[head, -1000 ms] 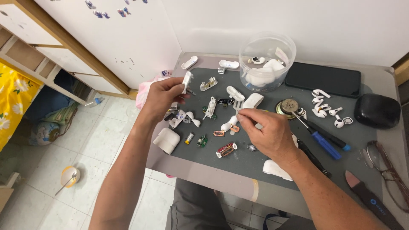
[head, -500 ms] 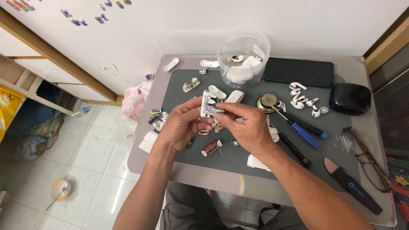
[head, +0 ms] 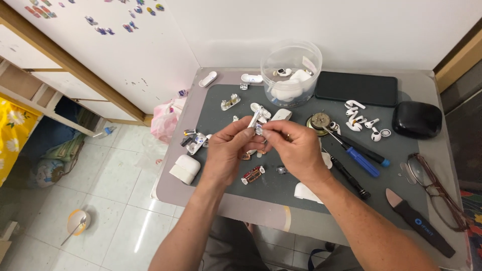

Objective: The person is performing a final inspection and assembly of repaired wireless earbud components, using small tools to manipulate and check the fit of internal parts.

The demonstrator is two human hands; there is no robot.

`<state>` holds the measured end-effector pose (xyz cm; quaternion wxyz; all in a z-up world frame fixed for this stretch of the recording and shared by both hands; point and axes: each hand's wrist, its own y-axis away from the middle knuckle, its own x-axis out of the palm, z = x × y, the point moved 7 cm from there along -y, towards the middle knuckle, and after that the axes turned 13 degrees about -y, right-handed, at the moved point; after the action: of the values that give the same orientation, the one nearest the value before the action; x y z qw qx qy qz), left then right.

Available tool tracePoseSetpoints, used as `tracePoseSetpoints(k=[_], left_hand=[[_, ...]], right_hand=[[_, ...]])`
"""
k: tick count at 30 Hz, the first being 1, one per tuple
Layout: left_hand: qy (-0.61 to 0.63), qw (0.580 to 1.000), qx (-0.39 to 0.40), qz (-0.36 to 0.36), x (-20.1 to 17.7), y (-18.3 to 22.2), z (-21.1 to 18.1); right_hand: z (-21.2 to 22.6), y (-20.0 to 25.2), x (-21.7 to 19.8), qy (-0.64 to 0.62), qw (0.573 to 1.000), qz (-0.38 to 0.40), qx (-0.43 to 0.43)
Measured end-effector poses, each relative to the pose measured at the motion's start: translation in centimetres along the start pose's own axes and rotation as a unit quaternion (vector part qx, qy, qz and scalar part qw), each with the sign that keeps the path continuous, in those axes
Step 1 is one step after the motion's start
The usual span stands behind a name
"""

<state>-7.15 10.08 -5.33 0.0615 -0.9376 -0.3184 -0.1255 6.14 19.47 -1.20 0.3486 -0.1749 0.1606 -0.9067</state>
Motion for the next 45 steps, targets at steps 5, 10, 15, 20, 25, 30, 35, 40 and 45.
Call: tracePoseSetpoints(k=[5, 10, 15, 20, 25, 30, 35, 40, 45], left_hand=[[0.040, 0.998, 0.029, -0.048, -1.4, -0.8, 0.6], [0.045, 0.997, 0.039, -0.043, -2.1, -0.4, -0.1], [0.049, 0.997, 0.046, -0.024, -2.1, 0.1, -0.3], [0.043, 0.997, 0.046, -0.032, -2.5, 0.2, -0.4], [0.022, 0.998, 0.035, -0.042, -2.4, 0.8, -1.4], [-0.016, 1.000, -0.009, -0.019, -1.7, 1.6, -1.2], [-0.085, 0.996, -0.022, -0.005, -0.5, 2.5, -2.0], [-0.175, 0.984, -0.009, 0.018, -0.1, 4.7, -3.2], [-0.250, 0.963, -0.032, 0.095, -0.9, 8.0, -3.0]], right_hand=[[-1.7, -0.2, -0.8, -0.073, 0.996, -0.022, 0.053], [-1.6, -0.4, -0.9, -0.029, 0.994, -0.038, 0.096], [-3.1, -0.1, -1.6, 0.118, 0.983, -0.040, 0.132], [-3.1, -0.2, -1.3, 0.066, 0.980, -0.050, 0.182], [-2.8, -0.5, -1.3, -0.048, 0.977, -0.045, 0.201], [-1.1, -0.8, -1.0, -0.145, 0.978, 0.027, 0.146], [-1.6, -0.2, -0.4, -0.192, 0.972, 0.082, 0.108], [-0.8, 1.0, -0.1, -0.174, 0.973, 0.100, 0.118], [3.4, 3.4, 1.8, 0.037, 0.978, 0.201, 0.051]])
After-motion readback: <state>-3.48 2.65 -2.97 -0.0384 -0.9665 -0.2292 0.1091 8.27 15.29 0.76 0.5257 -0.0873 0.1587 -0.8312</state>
